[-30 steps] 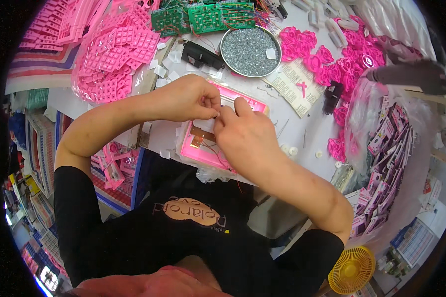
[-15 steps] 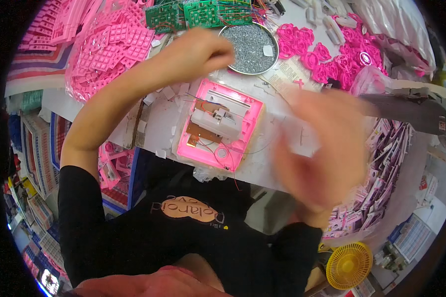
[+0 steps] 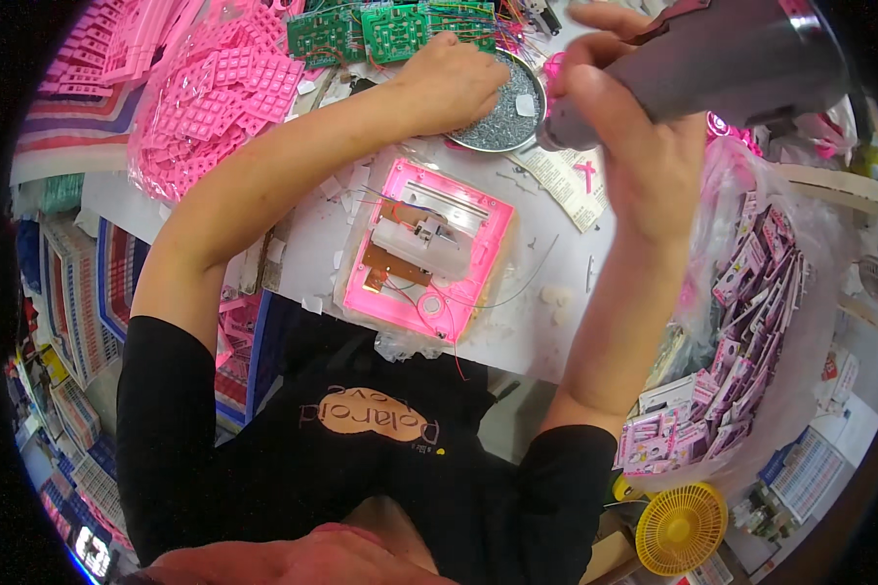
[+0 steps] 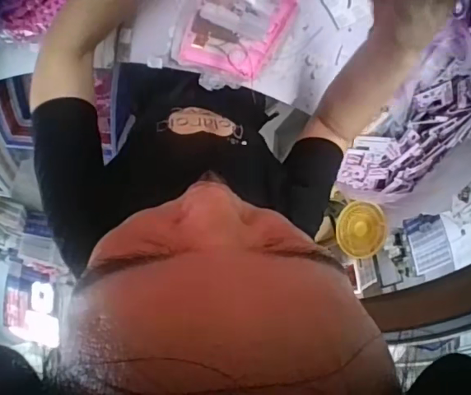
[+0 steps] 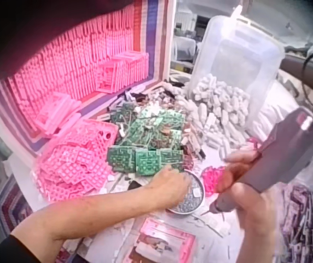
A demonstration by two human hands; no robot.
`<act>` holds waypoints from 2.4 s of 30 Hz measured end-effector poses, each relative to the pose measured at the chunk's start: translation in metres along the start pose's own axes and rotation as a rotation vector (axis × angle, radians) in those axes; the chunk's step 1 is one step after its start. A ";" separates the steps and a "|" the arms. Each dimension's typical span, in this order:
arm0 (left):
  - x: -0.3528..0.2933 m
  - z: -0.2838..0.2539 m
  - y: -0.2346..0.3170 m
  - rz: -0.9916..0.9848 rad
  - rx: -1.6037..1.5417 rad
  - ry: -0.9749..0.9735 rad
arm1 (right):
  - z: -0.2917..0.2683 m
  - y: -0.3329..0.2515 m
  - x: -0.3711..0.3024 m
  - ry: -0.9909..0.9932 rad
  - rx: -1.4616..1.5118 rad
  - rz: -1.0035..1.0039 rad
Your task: Assembling a pink toy calculator by installing internal wiring and components using a glue gun.
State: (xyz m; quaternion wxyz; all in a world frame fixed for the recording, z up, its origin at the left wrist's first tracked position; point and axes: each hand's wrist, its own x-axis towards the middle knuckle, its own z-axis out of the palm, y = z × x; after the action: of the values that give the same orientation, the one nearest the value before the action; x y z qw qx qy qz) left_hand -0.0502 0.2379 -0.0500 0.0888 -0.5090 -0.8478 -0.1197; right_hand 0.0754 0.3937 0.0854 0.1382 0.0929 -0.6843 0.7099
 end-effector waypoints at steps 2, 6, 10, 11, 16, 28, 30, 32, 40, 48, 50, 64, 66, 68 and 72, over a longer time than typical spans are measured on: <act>-0.010 -0.020 0.004 0.000 -0.046 -0.115 | 0.014 0.024 0.004 -0.069 0.098 -0.142; -0.085 -0.072 0.037 0.211 -0.241 0.120 | 0.042 0.014 -0.056 0.095 0.392 -0.136; -0.139 -0.083 0.072 0.072 -0.490 0.114 | 0.060 -0.002 -0.086 -0.047 0.418 -0.212; -0.145 -0.081 0.076 0.034 -0.560 0.079 | 0.063 -0.006 -0.090 -0.076 0.393 -0.223; -0.150 -0.079 0.082 -0.032 -0.630 0.166 | 0.069 -0.009 -0.091 -0.145 0.401 -0.191; -0.165 -0.082 0.073 -0.189 -0.365 0.194 | 0.073 0.014 -0.092 -0.125 0.324 -0.185; -0.173 -0.071 0.067 -0.117 -0.254 0.120 | 0.078 0.023 -0.090 -0.110 0.331 -0.181; -0.177 -0.067 0.064 -0.061 -0.270 0.180 | 0.082 0.028 -0.091 -0.105 0.274 -0.154; -0.177 -0.063 0.063 -0.043 -0.361 0.245 | 0.086 0.042 -0.084 -0.185 0.234 -0.215; -0.176 -0.060 0.064 -0.023 -0.425 0.273 | 0.094 0.045 -0.080 -0.178 0.155 -0.299; -0.178 -0.057 0.065 -0.013 -0.423 0.271 | 0.096 0.045 -0.079 -0.198 0.086 -0.321; -0.174 -0.050 0.055 -0.168 -0.581 0.126 | 0.064 0.042 -0.089 -0.175 -0.183 0.195; -0.178 -0.045 0.050 -0.217 -0.616 0.093 | 0.053 0.043 -0.096 -0.335 -0.880 0.018; -0.176 -0.042 0.053 -0.299 -0.693 0.158 | 0.048 0.053 -0.104 -0.334 -0.933 -0.119; -0.179 -0.043 0.058 -0.330 -0.765 0.251 | 0.041 0.057 -0.096 -0.334 -0.924 -0.080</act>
State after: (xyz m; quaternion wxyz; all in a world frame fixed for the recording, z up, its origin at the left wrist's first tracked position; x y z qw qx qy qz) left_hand 0.0857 0.1012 -0.0508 -0.0239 -0.3445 -0.7950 -0.4986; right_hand 0.1454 0.3450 0.0025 0.0806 0.1605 -0.9364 0.3016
